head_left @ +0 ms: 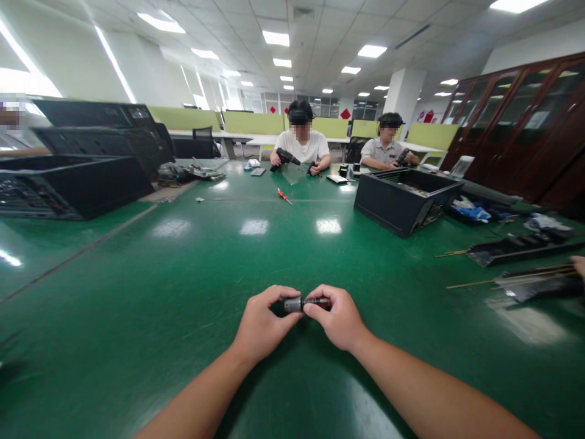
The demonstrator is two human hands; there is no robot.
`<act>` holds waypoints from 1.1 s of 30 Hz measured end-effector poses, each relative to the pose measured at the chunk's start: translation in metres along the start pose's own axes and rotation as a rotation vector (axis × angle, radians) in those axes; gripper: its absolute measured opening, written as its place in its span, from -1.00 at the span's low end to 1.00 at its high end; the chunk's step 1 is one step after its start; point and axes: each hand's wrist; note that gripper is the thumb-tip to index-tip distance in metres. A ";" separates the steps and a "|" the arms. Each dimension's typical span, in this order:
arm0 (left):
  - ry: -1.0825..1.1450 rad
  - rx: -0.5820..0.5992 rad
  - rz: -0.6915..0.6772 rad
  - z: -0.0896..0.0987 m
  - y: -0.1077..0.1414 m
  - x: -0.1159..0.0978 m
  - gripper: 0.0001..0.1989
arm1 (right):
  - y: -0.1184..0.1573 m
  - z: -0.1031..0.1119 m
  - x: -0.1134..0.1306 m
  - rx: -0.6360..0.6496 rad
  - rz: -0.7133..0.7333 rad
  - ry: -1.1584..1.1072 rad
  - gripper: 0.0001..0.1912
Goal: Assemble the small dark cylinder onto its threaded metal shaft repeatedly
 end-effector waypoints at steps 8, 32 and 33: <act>0.017 -0.021 0.018 0.000 0.000 0.002 -0.78 | -0.001 0.000 -0.002 -0.003 -0.017 -0.043 -0.94; 0.014 -0.037 0.010 0.000 -0.001 0.002 -0.78 | -0.002 -0.001 -0.008 -0.004 -0.036 -0.137 -0.90; 0.014 -0.039 0.006 0.000 0.000 0.002 -0.78 | -0.002 -0.001 -0.008 -0.005 -0.036 -0.141 -0.90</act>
Point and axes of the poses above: each hand's wrist, its own y-axis away from the middle knuckle, its own z-axis out of the back of the hand, x = y × z
